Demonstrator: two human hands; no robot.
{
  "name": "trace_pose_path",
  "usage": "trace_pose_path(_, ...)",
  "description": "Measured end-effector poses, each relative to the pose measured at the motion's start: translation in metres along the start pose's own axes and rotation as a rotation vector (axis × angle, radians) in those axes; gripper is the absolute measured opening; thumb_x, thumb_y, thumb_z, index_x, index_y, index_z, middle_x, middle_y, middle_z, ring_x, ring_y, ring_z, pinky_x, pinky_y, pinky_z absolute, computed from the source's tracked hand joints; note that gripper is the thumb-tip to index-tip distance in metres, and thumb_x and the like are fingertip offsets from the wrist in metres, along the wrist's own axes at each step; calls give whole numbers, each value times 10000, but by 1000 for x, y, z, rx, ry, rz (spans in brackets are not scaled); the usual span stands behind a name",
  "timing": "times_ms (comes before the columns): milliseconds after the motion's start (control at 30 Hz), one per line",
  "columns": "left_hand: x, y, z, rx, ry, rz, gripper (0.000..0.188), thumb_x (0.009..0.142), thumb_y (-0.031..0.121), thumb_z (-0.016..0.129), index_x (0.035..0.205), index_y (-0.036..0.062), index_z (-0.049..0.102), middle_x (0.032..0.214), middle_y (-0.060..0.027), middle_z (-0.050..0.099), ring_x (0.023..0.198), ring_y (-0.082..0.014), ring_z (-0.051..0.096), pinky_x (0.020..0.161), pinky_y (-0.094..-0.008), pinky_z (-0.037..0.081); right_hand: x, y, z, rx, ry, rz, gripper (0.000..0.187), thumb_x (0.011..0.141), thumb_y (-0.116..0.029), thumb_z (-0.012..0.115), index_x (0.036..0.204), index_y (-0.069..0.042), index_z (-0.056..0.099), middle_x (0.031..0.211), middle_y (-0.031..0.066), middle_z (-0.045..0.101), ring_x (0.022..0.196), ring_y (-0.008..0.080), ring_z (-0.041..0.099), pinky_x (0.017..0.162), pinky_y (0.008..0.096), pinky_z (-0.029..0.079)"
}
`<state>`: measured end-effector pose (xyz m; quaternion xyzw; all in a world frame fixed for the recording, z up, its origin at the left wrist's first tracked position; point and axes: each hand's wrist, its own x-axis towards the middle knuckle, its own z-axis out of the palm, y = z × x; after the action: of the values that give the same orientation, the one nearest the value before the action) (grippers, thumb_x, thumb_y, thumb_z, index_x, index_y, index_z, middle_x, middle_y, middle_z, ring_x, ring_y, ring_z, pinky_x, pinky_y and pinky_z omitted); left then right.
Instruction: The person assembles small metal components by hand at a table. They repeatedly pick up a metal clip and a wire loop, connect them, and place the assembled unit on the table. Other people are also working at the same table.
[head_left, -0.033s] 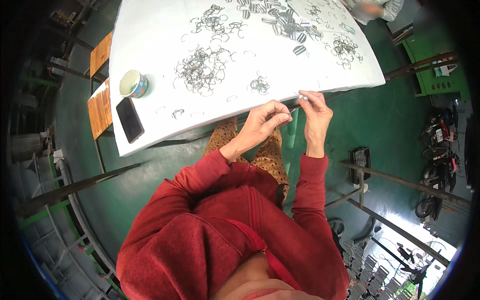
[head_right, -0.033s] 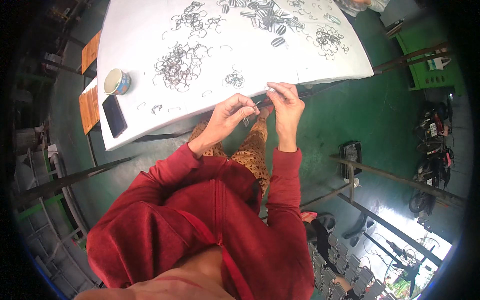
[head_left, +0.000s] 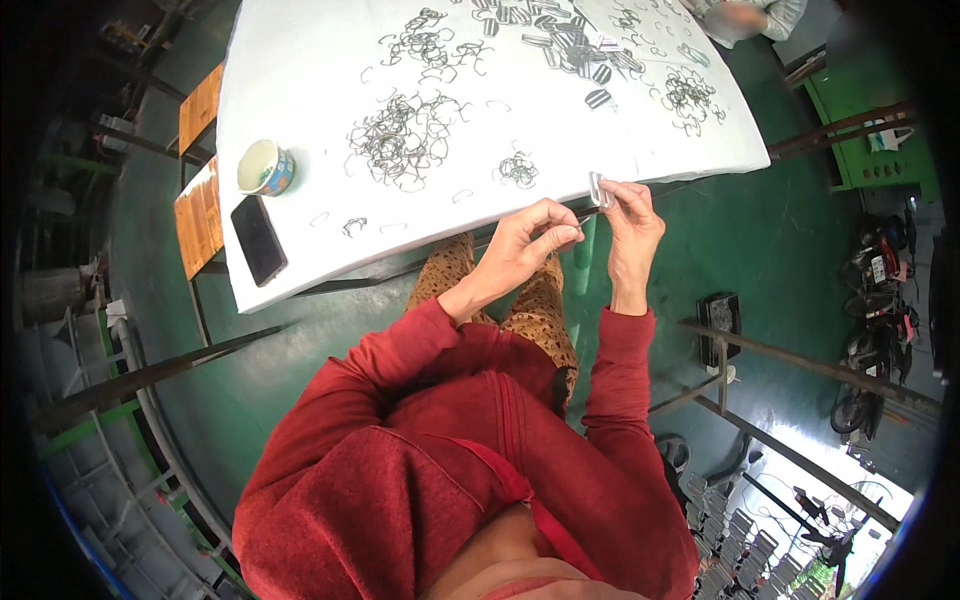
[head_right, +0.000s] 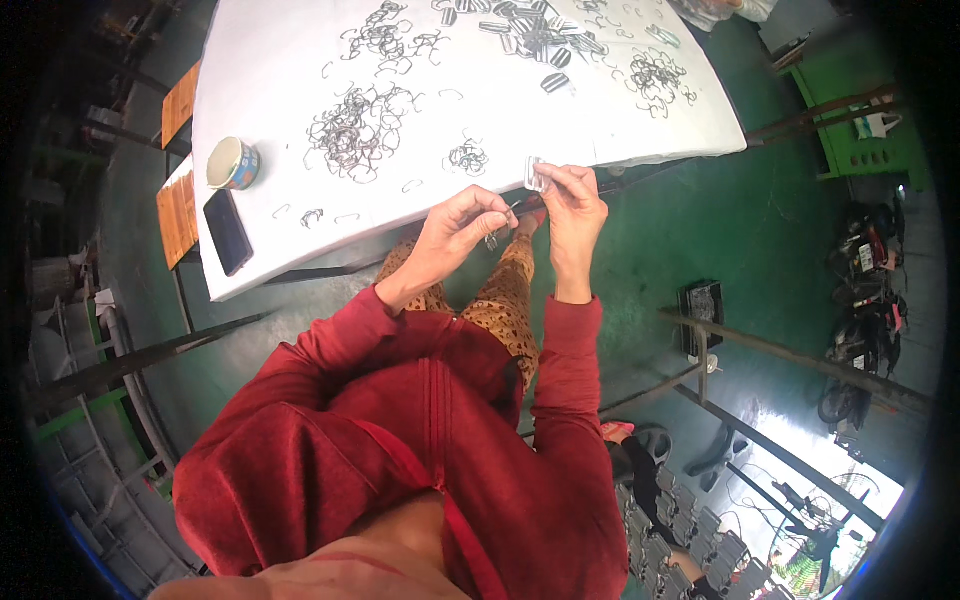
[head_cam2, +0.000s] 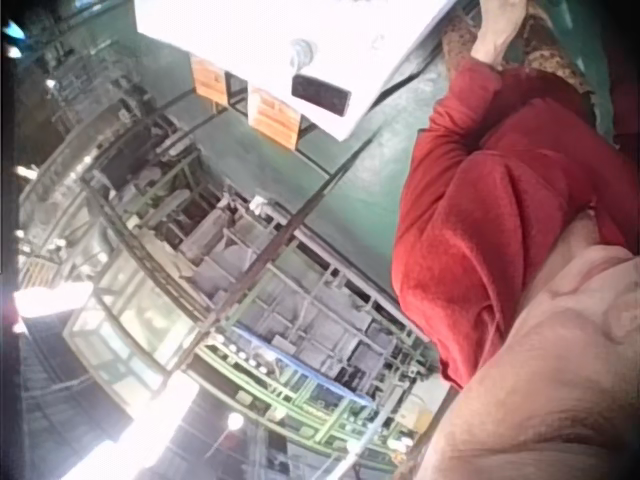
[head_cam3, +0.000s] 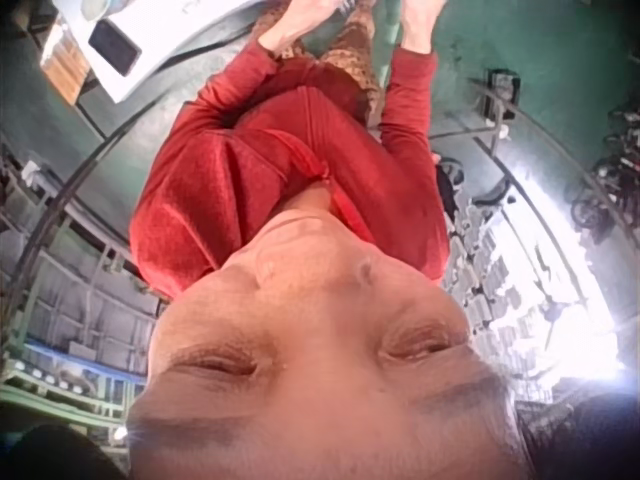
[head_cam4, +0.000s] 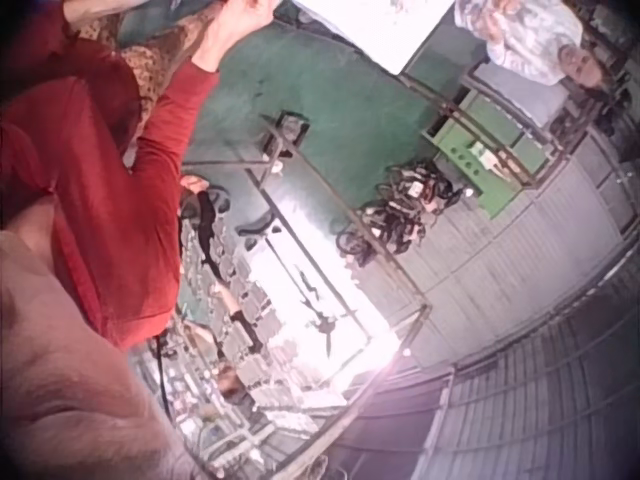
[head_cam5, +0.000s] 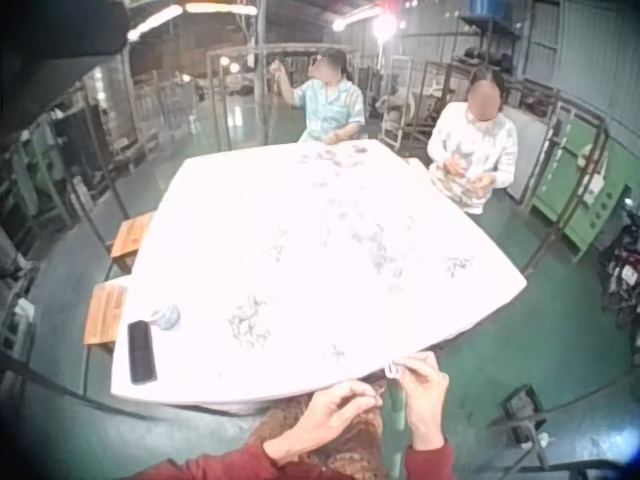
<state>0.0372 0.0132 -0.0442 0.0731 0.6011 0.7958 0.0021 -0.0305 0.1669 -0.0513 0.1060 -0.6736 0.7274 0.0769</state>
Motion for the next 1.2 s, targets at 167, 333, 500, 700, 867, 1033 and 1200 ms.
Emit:
trace_pose_path(167,2,0,3,-10,-1,0,88,915,95,569,953,17,577,874,-34,634,815,-88,570,760,-246,467,-8,-15,0,149,-24,116,164,846,41,604,995,23,668,934,64,618,736,103,579,644,220,499)
trace_pose_path(333,3,1,1,34,26,5,97,914,100,571,959,16,585,878,-32,635,826,-89,574,765,-245,467,-11,-24,4,76,-74,32,234,833,54,613,1066,36,633,901,63,624,707,104,588,617,207,486)
trace_pose_path(500,0,8,0,14,54,-31,92,895,76,578,943,0,600,845,-11,627,814,-68,563,739,-227,467,-21,-48,22,-59,43,67,545,783,94,647,1291,26,463,806,50,625,721,88,581,680,233,493)
trace_pose_path(700,-4,0,-6,136,47,-21,186,892,193,612,949,16,613,862,-36,636,822,-104,565,740,-269,459,-30,-49,22,-157,90,69,289,768,80,678,1048,47,614,848,109,663,712,123,613,613,223,509)
trace_pose_path(867,-9,-11,-9,222,17,81,220,856,176,648,996,15,595,856,-55,629,756,-114,560,689,-273,460,-30,-54,24,68,85,80,197,773,90,664,956,60,596,827,137,653,623,137,597,558,231,497)
trace_pose_path(1033,8,-3,-49,350,197,162,373,815,127,681,1160,58,560,1093,-86,608,905,-194,579,783,-292,471,-26,-52,21,84,83,114,165,794,95,626,950,59,587,799,125,648,595,122,569,531,222,474)
trace_pose_path(1200,87,6,-200,963,651,221,134,827,149,647,891,42,697,823,-141,671,688,-233,640,639,-315,486,-20,-46,15,159,38,144,178,769,123,635,928,57,589,830,150,657,630,129,602,533,238,518)
